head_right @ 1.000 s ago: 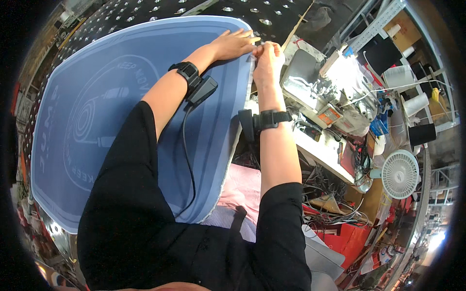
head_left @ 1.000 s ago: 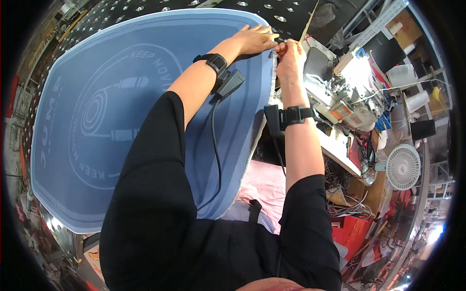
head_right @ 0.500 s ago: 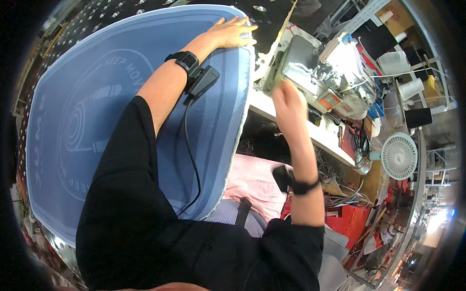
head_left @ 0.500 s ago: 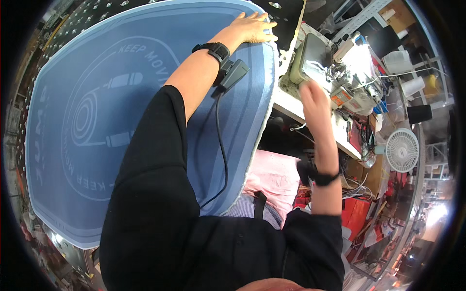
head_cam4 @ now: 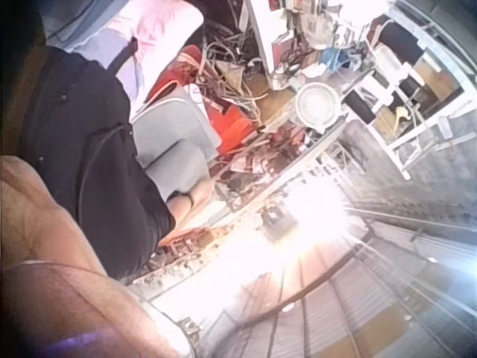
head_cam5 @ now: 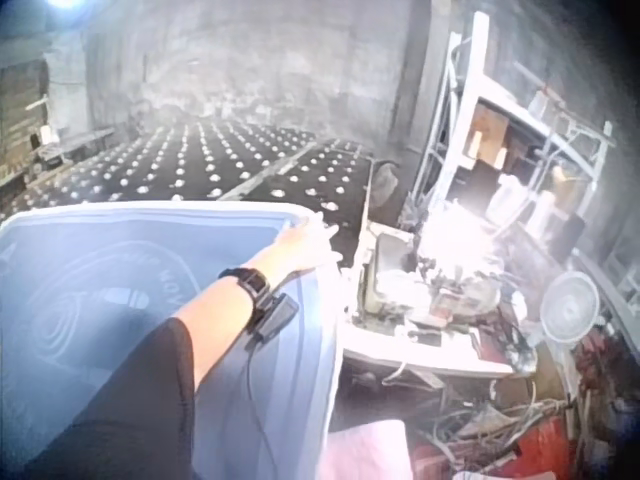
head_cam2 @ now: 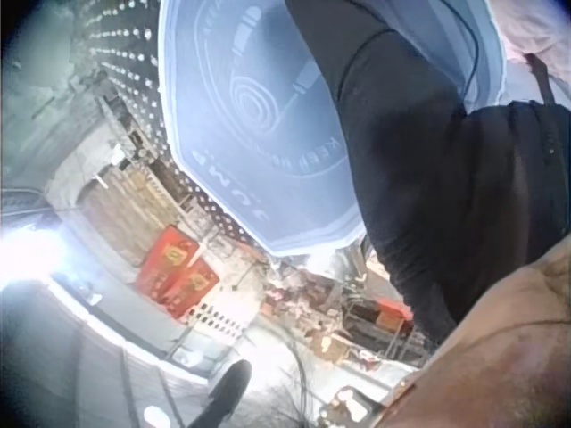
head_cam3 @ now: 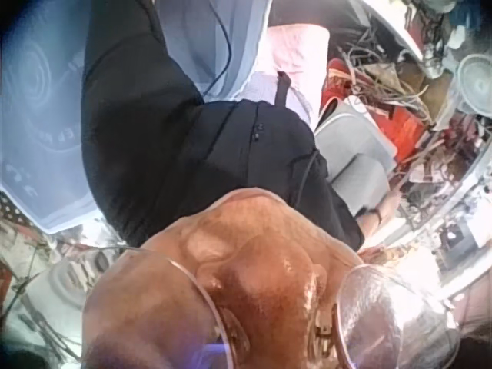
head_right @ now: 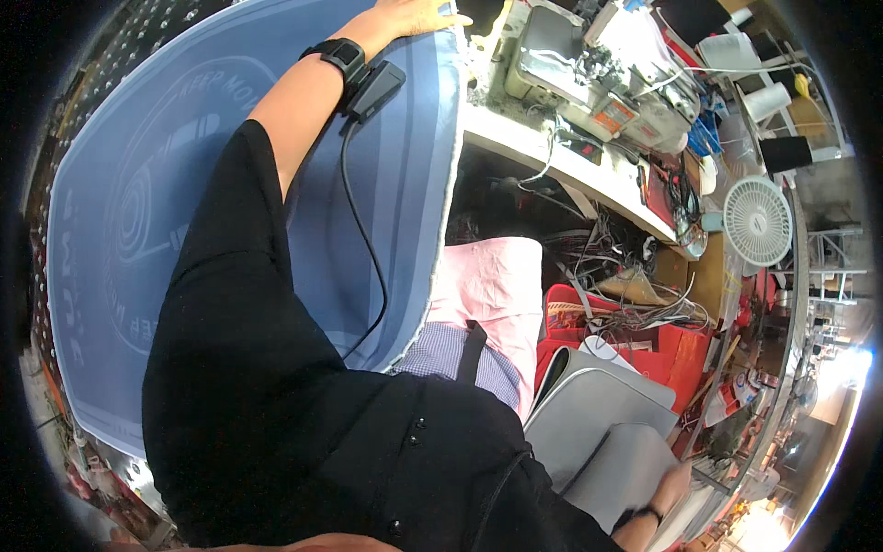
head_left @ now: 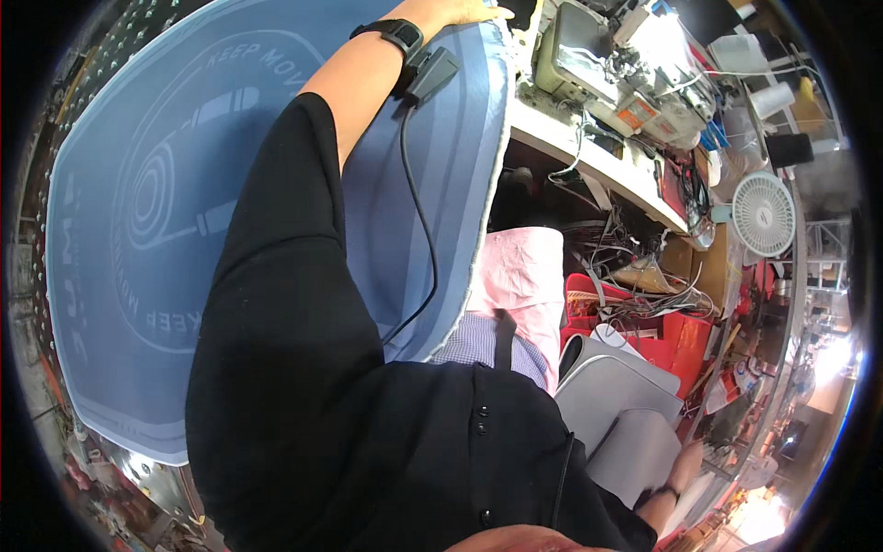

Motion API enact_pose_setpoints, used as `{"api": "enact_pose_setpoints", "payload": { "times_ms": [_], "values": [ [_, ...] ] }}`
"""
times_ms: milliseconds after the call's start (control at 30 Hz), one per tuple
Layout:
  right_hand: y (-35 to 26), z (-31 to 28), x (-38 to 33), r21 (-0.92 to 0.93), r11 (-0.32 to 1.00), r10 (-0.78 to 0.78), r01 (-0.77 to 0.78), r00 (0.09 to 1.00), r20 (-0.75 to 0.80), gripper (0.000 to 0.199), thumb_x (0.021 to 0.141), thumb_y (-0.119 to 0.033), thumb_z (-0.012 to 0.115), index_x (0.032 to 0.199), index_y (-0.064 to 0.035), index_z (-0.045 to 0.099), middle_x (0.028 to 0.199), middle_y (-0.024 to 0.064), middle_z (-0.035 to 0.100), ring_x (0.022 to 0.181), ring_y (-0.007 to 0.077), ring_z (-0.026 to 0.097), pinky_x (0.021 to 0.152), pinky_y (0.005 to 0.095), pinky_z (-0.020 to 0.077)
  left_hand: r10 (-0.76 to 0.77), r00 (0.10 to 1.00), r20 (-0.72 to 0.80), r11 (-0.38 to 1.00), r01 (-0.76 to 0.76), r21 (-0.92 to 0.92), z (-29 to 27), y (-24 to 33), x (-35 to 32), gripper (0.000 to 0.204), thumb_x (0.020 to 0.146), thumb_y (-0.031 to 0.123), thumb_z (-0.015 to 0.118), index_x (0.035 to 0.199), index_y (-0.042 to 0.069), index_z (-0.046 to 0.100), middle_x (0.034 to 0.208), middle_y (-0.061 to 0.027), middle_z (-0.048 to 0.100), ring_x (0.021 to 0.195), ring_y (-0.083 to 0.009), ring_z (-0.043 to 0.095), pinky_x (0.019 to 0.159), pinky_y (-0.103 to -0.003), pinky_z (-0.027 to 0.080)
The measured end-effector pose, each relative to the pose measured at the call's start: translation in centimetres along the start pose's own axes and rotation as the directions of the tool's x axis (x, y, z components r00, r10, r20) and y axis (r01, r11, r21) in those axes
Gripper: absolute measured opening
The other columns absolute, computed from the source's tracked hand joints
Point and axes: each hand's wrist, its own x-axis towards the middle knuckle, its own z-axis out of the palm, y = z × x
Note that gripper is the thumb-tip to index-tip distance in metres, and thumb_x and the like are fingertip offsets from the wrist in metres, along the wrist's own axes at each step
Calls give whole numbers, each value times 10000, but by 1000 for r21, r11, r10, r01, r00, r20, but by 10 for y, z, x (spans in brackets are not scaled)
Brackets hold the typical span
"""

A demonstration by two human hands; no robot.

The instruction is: Trim and align the edges of several layers of a large exercise mat using scissors and manual adjustment at a factory workstation.

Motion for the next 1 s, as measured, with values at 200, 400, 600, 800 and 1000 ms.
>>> {"api": "enact_pose_setpoints", "payload": {
  "times_ms": [200,400,600,800,1000],
  "values": [
    [-460,-76,-15,397,380,-665,835,545,-511,173,835,-161,540,956,-37,539,856,187,603,765,344,586,653,383,454,-45,981,188,996,29,85,43,2,-21,479,935,371,289,1376,186,296,1448,-76,250,1331,-289,235,1049,-535,221],
    [-728,-152,-51,324,-35,-591,946,242,-770,513,746,-336,679,1078,7,492,1043,247,534,1003,361,532,825,414,458,-169,984,59,984,166,63,32,-1,-68,463,934,304,328,1360,125,323,1431,-84,285,1320,-296,262,1029,-540,249],
    [-758,-158,-66,381,171,-707,909,382,-595,244,794,-216,608,841,22,580,837,219,627,788,385,612,694,417,500,-194,981,29,979,192,71,33,-6,-73,458,924,282,351,1352,121,339,1420,-86,305,1316,-285,273,1014,-545,270],
    [-698,-131,-78,327,63,-704,943,275,-655,183,804,-151,559,777,29,544,775,231,598,765,382,598,690,428,476,-209,977,26,977,209,32,37,-4,-69,462,919,298,330,1345,120,358,1418,-85,312,1317,-278,272,1030,-538,246],
    [-692,-134,-84,433,33,-554,901,377,-742,177,799,-155,583,802,15,531,699,204,593,700,373,598,648,418,472,-193,981,2,981,193,15,41,0,-63,465,920,311,330,1343,120,364,1415,-85,318,1315,-273,276,1037,-534,240]
  ]
}}
